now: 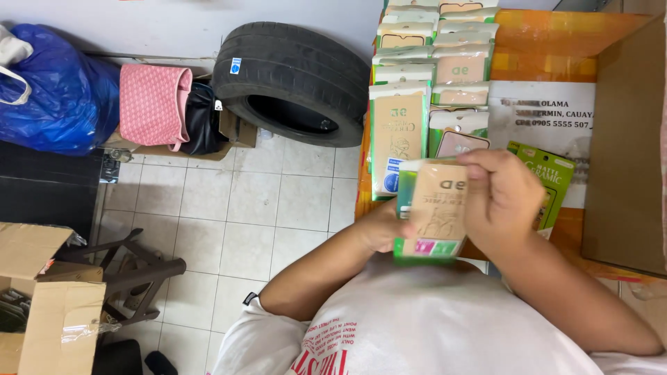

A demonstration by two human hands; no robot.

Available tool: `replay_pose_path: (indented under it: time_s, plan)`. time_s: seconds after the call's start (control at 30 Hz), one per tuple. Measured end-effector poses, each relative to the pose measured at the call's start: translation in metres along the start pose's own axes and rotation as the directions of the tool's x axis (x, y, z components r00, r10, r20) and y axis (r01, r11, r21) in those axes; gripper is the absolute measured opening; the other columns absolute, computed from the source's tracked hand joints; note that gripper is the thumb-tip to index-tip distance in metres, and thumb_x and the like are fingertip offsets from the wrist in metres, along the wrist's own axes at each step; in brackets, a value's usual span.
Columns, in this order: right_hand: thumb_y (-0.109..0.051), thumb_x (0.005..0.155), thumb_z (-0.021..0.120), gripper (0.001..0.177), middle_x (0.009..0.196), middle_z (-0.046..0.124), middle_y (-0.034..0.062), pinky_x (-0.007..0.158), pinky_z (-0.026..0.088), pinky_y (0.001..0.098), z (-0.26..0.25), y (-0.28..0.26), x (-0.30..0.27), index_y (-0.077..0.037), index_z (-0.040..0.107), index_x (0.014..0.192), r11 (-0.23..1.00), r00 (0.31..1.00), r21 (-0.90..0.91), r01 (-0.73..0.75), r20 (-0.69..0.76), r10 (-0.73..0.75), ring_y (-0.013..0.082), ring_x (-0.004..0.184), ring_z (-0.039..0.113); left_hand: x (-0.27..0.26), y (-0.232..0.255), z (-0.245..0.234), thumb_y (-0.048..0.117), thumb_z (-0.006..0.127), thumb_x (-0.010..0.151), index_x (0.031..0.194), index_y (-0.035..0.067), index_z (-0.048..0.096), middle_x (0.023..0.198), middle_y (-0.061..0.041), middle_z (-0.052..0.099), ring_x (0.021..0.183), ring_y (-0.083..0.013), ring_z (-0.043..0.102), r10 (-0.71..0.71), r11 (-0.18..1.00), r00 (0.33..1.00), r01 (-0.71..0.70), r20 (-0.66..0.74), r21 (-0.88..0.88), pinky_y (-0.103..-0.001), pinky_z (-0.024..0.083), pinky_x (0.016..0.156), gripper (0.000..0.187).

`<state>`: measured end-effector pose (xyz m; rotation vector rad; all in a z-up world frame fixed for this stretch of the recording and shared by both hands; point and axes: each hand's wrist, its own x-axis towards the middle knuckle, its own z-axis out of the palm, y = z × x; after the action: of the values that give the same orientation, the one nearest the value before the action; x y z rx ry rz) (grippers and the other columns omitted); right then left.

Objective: Sorting and packing mobile phone screen protectors into a cardboard box.

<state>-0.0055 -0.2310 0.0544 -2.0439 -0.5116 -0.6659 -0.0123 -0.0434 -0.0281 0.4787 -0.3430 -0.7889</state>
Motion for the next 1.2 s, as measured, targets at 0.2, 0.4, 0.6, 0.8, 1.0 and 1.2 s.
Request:
replay_pose_path:
  time_s: [0.2,0.4,0.6,0.8,1.0,1.2]
  plan:
    - [0.005,0.099,0.068,0.026,0.115,0.067,0.0127,0.081,0.051,0.0380,0.012,-0.008,0.015,-0.003,0.064,0.123,0.978,0.992,-0.180,0.111,0.084,-0.097,0.0318,0.091,0.062,-0.004,-0.026,-0.028,0.001,0.074,0.093,0.145,-0.005,0.055,0.135,-0.016,0.064,0.122,-0.0219,0.065,0.049,0.963,0.951,0.036,-0.304,0.269,-0.039,0.053,0.106,0.055]
    - [-0.021,0.085,0.082,0.067,0.150,0.048,0.0184,0.113,0.042,0.0497,0.002,0.015,0.006,-0.004,0.053,0.143,0.910,0.920,-0.407,-0.072,0.326,0.219,0.0407,0.134,0.047,-0.017,0.036,-0.009,-0.001,0.074,0.087,0.139,0.001,0.044,0.127,-0.012,0.065,0.115,-0.0154,0.066,0.514,0.687,0.778,-0.122,-0.361,0.716,-0.033,0.057,0.097,0.060]
    - [-0.050,0.061,0.087,0.113,0.160,0.025,0.0243,0.114,0.018,0.0714,0.010,0.034,-0.019,-0.011,0.036,0.154,0.762,0.739,-0.627,-0.162,0.435,0.514,0.0446,0.146,0.025,-0.004,0.057,0.009,0.012,0.070,0.085,0.132,0.002,0.045,0.118,-0.014,0.072,0.110,-0.0227,0.074,0.523,0.515,0.646,0.281,-0.556,0.810,-0.035,0.059,0.091,0.054]
    - [-0.045,0.060,0.087,0.104,0.165,0.022,0.0119,0.113,0.012,0.0772,0.002,0.044,-0.016,-0.026,0.041,0.151,0.779,0.646,-0.616,-0.117,0.549,0.531,0.0380,0.150,0.023,0.005,0.049,-0.014,0.015,0.077,0.078,0.142,-0.001,0.043,0.146,-0.027,0.041,0.139,-0.0447,0.033,0.682,-0.077,0.697,0.370,-0.222,0.926,-0.052,0.023,0.120,0.075]
    - [-0.045,0.061,0.087,0.102,0.164,0.021,0.0127,0.111,0.012,0.0776,0.001,0.044,-0.018,-0.023,0.043,0.149,0.794,0.659,-0.595,-0.125,0.548,0.515,0.0381,0.149,0.021,0.009,0.039,-0.034,0.016,0.076,0.082,0.156,-0.005,0.026,0.159,-0.026,0.034,0.152,-0.0494,0.023,0.660,-0.136,0.733,0.328,-0.161,0.935,-0.055,0.014,0.126,0.092]
    - [-0.045,0.062,0.086,0.100,0.163,0.022,0.0156,0.110,0.013,0.0773,0.001,0.047,-0.020,-0.022,0.043,0.149,0.810,0.670,-0.573,-0.127,0.553,0.496,0.0427,0.148,0.020,0.012,0.038,-0.039,0.021,0.077,0.086,0.161,-0.003,0.015,0.166,-0.027,0.023,0.157,-0.0520,0.009,0.624,-0.186,0.764,0.350,-0.165,0.918,-0.058,0.010,0.127,0.100]
